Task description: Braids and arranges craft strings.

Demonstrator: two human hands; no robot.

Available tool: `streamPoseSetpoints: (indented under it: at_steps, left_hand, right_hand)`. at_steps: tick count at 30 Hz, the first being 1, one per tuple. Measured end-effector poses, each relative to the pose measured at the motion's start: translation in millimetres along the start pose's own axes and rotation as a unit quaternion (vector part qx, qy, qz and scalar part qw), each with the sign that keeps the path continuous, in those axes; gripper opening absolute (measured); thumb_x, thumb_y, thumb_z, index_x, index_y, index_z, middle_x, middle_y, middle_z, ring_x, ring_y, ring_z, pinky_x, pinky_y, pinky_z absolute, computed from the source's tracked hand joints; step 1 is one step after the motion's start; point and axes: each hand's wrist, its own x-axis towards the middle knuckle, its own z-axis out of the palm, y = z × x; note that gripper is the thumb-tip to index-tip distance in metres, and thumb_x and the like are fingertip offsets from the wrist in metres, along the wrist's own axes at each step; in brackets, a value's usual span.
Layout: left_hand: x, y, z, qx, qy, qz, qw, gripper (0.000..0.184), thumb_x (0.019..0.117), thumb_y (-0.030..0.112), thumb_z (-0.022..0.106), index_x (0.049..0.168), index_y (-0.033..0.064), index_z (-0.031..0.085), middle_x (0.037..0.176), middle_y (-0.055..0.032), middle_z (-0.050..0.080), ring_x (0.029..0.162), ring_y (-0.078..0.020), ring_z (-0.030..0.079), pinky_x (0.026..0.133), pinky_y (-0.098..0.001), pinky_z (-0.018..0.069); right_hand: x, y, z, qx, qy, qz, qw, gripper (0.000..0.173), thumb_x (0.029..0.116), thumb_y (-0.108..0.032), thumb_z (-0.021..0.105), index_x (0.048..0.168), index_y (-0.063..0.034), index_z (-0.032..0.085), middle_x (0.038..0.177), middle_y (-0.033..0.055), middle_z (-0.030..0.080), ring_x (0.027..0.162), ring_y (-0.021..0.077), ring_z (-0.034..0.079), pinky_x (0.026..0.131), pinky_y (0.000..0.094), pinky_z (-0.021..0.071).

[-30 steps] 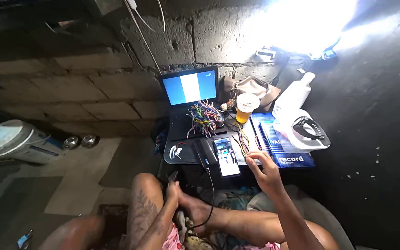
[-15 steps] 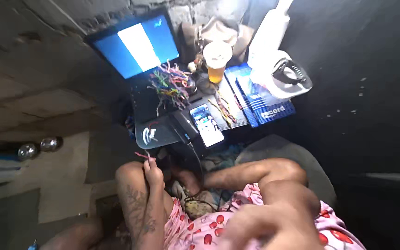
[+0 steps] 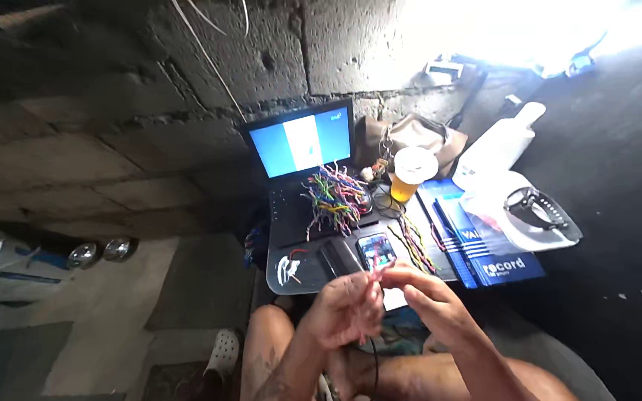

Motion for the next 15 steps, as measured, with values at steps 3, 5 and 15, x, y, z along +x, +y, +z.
streamPoseSetpoints:
  at_steps: [3,5,15]
  left_hand:
    - [-2.2,-34.7,-21.8,-0.127,-0.026,-0.073,0.989,0.017,0.099,0.039,0.062,0.095,0.0254,0.073,0.077,0.0125,0.065,0.064,0.0023,0.06,0.057,-0.0139,0.0477]
    - [-4.5,-49.1,-30.0,-0.147,-0.022,-0.115,0.982,0.017,0.0987,0.039,0.063,0.093,0.026,0.072,0.075,0.0128,0.063,0.062,0.0025,0.058,0.057,-0.014,0.0466]
    - [1.4,-53.3,-36.2,-0.231,-0.077,-0.138,0.96,0.015,0.102,0.032,0.058,0.092,0.0268,0.068,0.074,0.0142,0.059,0.06,0.004,0.053,0.054,-0.0127,0.0419]
  right_hand:
    - [-7.1,1.7,-18.9,-0.04,-0.036,0.042,0.998,0.037,0.0986,-0.045,0.063,0.125,-0.0216,0.073,0.119,-0.0087,0.066,0.114,0.0014,0.058,0.097,0.0209,0.0502]
    - [-7.4,8.2,-21.7,-0.012,-0.064,0.101,0.993,0.04,0.0949,-0.042,0.069,0.125,-0.0161,0.073,0.115,-0.0074,0.069,0.106,0.0002,0.062,0.092,0.0198,0.0533]
    - [2.7,46.3,-29.2,0.206,-0.13,0.079,0.967,0.014,0.0944,-0.03,0.073,0.104,-0.019,0.076,0.104,-0.0104,0.071,0.098,-0.0019,0.065,0.086,0.0165,0.0539]
